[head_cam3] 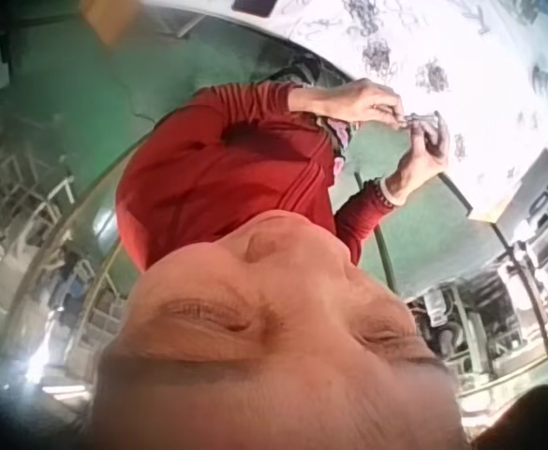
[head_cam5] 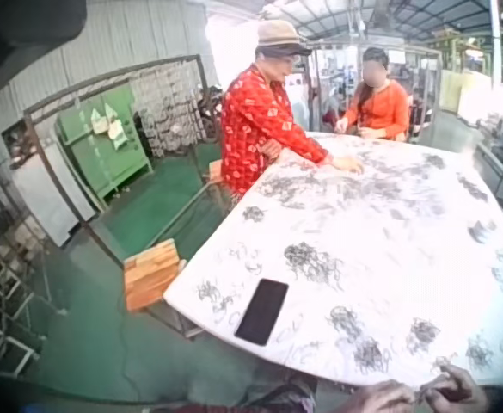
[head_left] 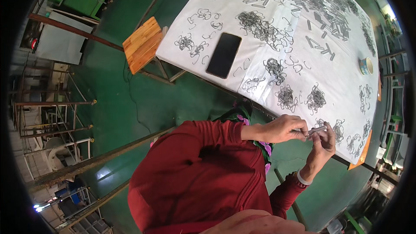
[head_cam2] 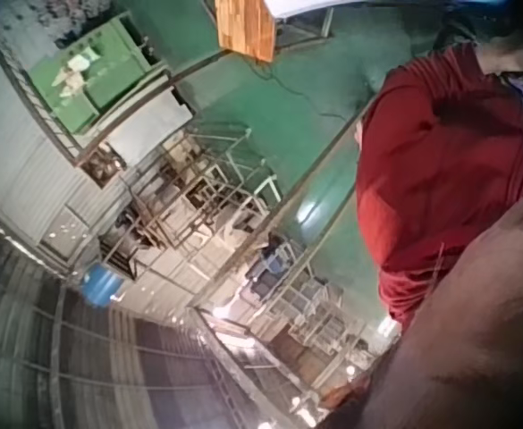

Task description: The person picks up small metal hooks and cylindrical sleeves from a table and connects them by hand. The person repeatedly assembles the parts and places the finished units onto a nearby vertical rack.

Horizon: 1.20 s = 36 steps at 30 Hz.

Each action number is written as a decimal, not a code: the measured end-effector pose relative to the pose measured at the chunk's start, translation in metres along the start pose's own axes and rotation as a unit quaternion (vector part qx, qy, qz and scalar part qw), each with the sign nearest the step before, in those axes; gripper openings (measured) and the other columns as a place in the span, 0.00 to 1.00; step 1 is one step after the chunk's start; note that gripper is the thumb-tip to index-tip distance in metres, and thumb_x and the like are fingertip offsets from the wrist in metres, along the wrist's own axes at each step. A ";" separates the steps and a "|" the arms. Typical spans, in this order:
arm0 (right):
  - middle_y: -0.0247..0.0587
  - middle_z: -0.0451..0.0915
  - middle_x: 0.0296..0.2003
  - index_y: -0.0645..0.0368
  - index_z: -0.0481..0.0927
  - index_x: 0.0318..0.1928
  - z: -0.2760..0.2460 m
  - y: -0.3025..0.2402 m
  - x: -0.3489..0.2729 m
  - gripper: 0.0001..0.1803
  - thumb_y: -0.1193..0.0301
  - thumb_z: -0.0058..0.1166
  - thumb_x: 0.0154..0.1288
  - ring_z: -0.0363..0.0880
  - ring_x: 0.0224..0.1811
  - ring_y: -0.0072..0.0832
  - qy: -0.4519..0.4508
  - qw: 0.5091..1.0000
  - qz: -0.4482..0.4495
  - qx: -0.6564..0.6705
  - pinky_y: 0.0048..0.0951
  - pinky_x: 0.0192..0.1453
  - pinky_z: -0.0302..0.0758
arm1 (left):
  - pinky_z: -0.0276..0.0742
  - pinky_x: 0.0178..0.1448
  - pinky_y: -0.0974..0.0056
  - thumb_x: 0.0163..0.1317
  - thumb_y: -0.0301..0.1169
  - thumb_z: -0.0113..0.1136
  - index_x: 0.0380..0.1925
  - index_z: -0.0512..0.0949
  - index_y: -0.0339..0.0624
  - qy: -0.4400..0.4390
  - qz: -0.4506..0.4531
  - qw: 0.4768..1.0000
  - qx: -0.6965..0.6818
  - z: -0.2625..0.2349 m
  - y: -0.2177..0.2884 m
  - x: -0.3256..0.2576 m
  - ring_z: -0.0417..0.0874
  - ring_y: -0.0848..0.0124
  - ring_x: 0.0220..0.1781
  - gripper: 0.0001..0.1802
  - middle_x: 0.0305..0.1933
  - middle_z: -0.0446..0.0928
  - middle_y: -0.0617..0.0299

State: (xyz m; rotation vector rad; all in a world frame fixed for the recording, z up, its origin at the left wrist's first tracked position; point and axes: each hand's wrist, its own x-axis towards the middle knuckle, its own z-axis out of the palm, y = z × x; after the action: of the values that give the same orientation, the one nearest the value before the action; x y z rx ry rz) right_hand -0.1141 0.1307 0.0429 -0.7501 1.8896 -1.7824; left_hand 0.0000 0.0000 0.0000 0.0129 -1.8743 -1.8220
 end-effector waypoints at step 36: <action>0.41 0.78 0.28 0.69 0.75 0.35 0.028 -0.010 -0.032 0.10 0.89 0.55 0.51 0.76 0.27 0.22 0.082 0.993 -0.046 0.066 0.19 0.33 0.73 | 0.76 0.41 0.59 0.49 0.34 0.65 0.29 0.83 0.40 0.244 -0.206 0.809 0.493 -0.248 -0.056 0.098 0.82 0.58 0.35 0.11 0.32 0.82 0.53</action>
State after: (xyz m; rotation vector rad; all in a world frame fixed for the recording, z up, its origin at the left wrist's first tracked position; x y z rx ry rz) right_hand -0.0714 0.1299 0.0493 -0.6720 1.8427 -2.0604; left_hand -0.0125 -0.2703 -0.0279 1.2036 -2.2650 -0.6998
